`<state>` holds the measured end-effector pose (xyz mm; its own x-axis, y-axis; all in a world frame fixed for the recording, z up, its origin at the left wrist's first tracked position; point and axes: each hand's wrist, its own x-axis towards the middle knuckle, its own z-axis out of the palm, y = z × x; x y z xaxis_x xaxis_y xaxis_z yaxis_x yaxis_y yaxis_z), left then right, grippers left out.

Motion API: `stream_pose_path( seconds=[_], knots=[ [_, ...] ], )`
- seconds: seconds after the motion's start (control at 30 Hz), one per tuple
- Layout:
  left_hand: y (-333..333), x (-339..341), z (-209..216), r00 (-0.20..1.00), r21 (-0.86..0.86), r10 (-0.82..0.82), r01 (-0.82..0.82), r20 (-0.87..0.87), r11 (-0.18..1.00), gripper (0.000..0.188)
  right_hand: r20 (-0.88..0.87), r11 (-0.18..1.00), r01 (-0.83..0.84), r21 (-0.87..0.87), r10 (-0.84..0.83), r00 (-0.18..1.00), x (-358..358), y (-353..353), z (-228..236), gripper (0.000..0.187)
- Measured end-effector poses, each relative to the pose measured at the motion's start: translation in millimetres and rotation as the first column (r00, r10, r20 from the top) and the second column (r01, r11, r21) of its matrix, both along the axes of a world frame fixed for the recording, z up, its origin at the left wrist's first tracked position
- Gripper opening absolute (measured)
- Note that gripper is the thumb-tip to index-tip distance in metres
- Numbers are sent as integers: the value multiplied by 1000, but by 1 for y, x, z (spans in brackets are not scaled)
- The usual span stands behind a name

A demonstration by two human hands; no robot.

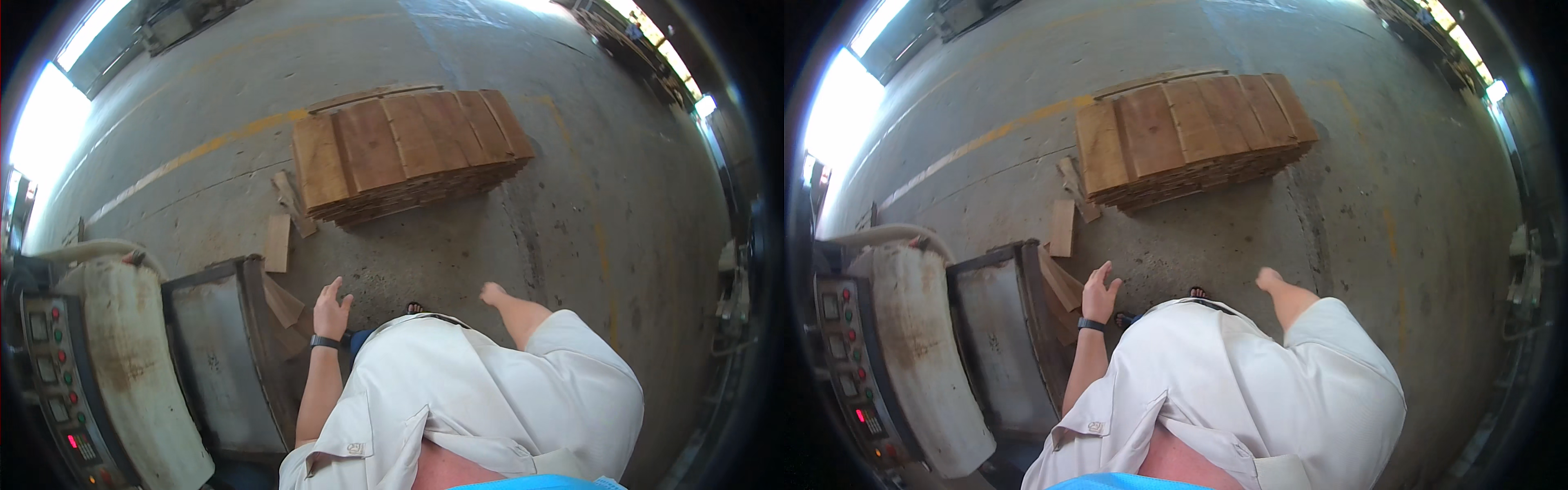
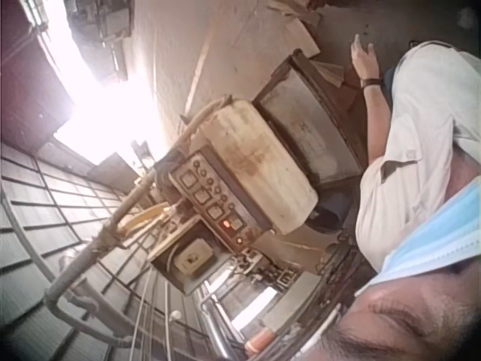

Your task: The person repeatedly picks up wooden boards from a pallet by hand and feeds them into a woodworking machine.

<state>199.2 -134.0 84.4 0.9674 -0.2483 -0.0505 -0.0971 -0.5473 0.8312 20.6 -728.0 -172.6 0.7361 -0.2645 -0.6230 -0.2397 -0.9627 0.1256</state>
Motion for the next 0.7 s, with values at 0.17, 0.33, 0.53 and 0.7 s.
stream_pose_path(
  seconds=[0.17, 0.33, 0.53, 0.7],
  knots=[
    [-77, -1, -11, 986, 147, -115, 133, -121, 980, 50, -327, 940, 303, 158, -240, 914, -94, 47, 35, 28],
    [-134, 34, -2, 929, 53, -325, 339, -175, 939, 50, -299, 764, 607, 218, -540, 787, -104, 63, 42, 33],
    [-160, 101, -11, 922, 168, -372, 386, -110, 907, 49, 134, 544, 570, 615, -785, 604, 48, 122, 48, 40],
    [-158, 170, -30, 917, 113, -347, 373, -196, 921, 48, 158, 656, 355, 666, -589, 792, 196, 130, 67, 33]
  ],
)
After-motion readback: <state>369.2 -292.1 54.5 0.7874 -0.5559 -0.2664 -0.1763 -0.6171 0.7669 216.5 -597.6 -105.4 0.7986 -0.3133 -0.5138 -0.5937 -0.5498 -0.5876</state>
